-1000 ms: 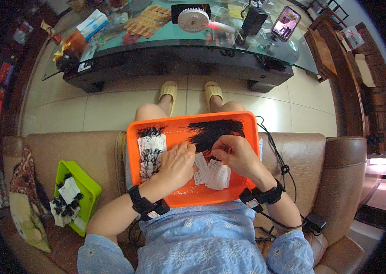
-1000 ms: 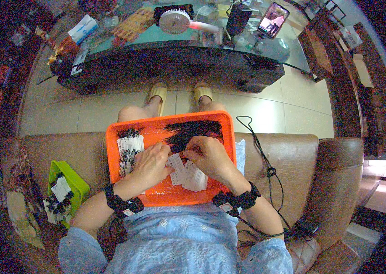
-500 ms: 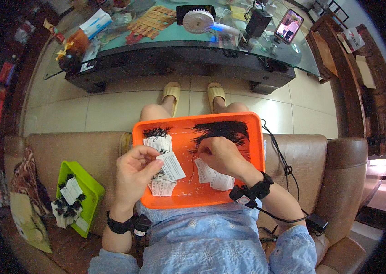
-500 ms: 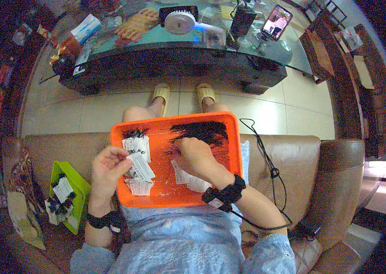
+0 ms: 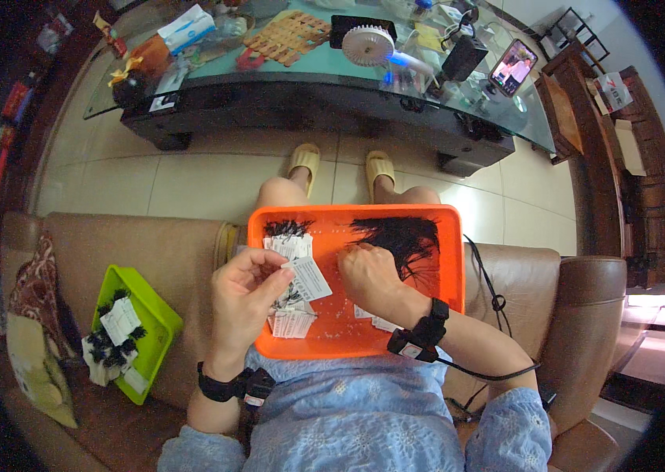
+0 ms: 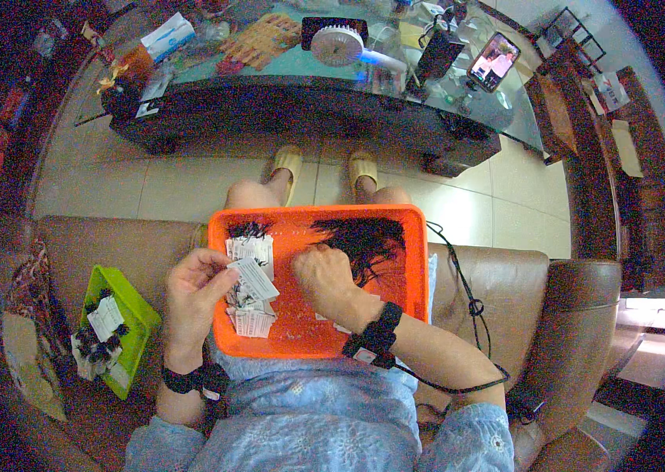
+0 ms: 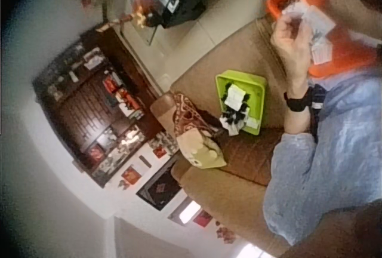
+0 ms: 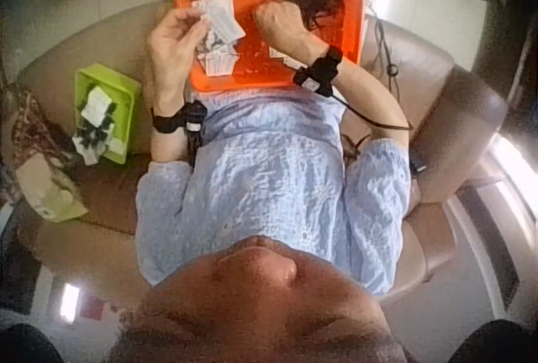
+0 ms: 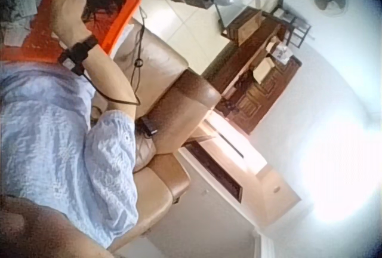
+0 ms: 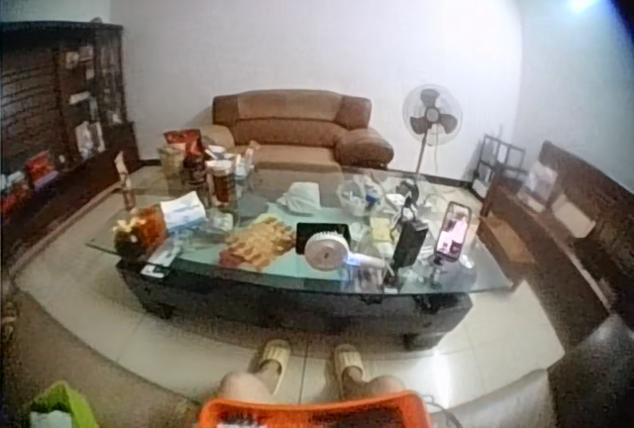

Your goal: The person sits on a sofa and repeatedly picks up small white paper strips and black hair bundles from an orange tray. They attach the hair to the strips by hand and place the finished units back into the tray.

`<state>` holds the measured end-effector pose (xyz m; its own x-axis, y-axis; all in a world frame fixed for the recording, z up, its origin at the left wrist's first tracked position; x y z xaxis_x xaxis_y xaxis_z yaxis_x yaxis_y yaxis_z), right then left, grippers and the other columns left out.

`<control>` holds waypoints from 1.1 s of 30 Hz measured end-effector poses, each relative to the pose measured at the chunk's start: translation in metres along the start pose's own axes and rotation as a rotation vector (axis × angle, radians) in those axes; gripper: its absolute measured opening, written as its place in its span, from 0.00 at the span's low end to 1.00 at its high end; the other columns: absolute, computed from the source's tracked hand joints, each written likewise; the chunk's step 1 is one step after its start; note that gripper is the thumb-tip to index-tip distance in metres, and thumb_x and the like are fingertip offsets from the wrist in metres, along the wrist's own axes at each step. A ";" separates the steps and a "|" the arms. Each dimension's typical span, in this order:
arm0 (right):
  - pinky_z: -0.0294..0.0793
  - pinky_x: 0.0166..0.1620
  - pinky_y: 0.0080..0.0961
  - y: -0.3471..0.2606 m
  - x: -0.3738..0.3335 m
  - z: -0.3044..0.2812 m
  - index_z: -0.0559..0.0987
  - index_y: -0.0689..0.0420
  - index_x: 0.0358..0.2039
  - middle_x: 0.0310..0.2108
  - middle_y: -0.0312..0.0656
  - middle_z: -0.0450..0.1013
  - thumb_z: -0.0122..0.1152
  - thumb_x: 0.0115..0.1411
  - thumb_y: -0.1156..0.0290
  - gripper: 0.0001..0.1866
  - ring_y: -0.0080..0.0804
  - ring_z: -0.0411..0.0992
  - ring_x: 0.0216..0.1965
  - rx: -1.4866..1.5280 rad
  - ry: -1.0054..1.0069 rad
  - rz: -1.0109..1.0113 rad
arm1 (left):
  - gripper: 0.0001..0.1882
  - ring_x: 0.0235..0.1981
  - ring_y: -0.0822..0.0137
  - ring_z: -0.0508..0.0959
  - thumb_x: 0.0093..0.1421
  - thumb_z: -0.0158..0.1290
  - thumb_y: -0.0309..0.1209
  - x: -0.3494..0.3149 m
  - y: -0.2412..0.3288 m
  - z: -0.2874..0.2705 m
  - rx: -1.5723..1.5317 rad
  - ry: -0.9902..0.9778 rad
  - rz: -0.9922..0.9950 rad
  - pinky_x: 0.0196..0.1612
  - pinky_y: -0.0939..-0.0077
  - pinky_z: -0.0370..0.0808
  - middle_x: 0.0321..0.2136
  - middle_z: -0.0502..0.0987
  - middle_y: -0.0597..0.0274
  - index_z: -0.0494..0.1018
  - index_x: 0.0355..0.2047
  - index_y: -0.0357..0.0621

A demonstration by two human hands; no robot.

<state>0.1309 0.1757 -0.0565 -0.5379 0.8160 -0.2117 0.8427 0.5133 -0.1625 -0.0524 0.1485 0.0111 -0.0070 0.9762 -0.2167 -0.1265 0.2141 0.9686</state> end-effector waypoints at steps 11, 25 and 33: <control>0.74 0.32 0.28 0.021 -0.013 -0.033 0.74 0.64 0.27 0.25 0.45 0.74 0.57 0.49 0.77 0.05 0.34 0.74 0.29 0.592 0.320 0.048 | 0.05 0.27 0.79 0.76 0.57 0.54 0.17 0.008 0.008 0.016 0.036 0.030 0.073 0.32 0.87 0.72 0.28 0.77 0.65 0.72 0.35 0.35; 0.73 0.32 0.26 0.042 -0.036 -0.038 0.78 0.65 0.30 0.25 0.46 0.77 0.62 0.51 0.76 0.07 0.31 0.76 0.27 0.864 0.123 0.138 | 0.06 0.30 0.79 0.74 0.58 0.54 0.18 0.015 0.023 0.027 0.151 0.091 0.180 0.35 0.86 0.72 0.29 0.76 0.66 0.73 0.36 0.34; 0.75 0.35 0.38 0.020 -0.010 -0.017 0.79 0.61 0.25 0.27 0.48 0.77 0.58 0.49 0.70 0.07 0.46 0.77 0.32 0.383 -0.090 0.085 | 0.07 0.30 0.80 0.74 0.57 0.55 0.18 0.014 0.015 0.018 0.113 0.088 0.149 0.35 0.86 0.72 0.30 0.76 0.66 0.73 0.36 0.34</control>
<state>0.1540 0.1821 -0.0409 -0.4806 0.8163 -0.3205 0.8236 0.2947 -0.4846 -0.0371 0.1664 0.0247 -0.1045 0.9917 -0.0746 -0.0052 0.0745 0.9972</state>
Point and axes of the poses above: each hand's wrist, its own x-axis towards the middle knuckle, its own z-axis out of the palm, y = z × x, the point moved 3 cm from there along x, towards the middle knuckle
